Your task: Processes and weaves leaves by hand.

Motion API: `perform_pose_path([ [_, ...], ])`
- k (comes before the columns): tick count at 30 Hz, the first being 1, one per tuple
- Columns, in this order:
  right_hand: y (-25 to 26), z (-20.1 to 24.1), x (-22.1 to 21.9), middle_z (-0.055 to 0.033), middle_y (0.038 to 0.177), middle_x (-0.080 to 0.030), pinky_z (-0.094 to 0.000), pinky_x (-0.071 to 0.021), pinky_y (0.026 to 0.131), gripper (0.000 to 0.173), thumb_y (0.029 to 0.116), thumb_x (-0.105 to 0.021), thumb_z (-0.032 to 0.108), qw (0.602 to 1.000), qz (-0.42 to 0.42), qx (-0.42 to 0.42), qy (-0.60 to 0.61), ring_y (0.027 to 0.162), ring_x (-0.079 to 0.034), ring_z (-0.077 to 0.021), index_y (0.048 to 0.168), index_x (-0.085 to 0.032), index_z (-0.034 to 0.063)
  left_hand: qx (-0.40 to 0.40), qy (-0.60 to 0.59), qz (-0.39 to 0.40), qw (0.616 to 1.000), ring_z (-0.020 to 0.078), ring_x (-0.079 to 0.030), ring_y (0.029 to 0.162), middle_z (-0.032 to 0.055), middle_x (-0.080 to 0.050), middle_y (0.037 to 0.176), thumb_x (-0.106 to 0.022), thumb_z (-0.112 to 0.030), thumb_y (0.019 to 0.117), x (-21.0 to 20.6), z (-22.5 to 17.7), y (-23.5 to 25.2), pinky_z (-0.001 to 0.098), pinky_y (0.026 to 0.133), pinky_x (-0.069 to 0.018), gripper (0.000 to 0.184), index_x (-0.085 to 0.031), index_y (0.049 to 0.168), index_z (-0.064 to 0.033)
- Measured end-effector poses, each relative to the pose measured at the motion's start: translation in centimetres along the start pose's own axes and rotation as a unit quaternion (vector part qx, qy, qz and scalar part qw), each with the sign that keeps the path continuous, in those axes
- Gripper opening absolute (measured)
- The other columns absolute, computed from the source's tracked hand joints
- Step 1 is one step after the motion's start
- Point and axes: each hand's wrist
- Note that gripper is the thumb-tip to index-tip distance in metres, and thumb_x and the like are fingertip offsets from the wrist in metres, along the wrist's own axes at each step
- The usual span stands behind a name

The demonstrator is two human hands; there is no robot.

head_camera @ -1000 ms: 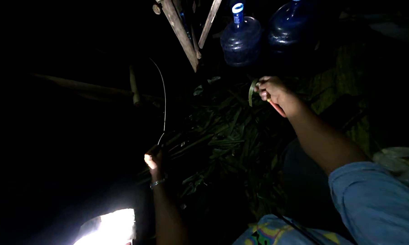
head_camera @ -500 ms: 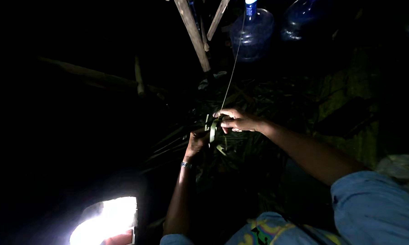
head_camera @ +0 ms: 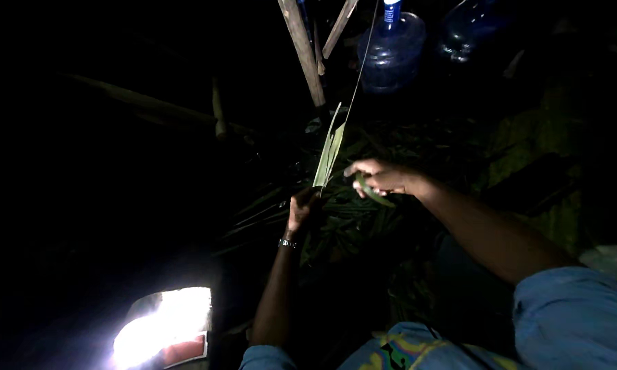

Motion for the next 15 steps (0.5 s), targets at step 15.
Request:
perform_pose_path([
  [15, 1.8, -0.7, -5.5, -0.0002, 0.072, -0.06, -0.0143, -0.0332, 0.042, 0.026, 0.1025, -0.056, 0.003, 0.984, -0.019, -0.04, 0.17, 0.046, -0.043, -0.0001, 0.127, -0.049, 0.0064, -0.031, -0.07, -0.024, 0.997, 0.0064, -0.065, 0.073, 0.0047, -0.069, 0.082, -0.055, 0.001, 0.0976, -3.8, -0.9, -0.6, 0.0258, 0.071, -0.0572, 0.014, -0.067, 0.104, 0.005],
])
Point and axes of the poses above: each hand's wrist, its own y-axis towards the middle knuckle, its own x-axis out of the back of the hand, z = x × y
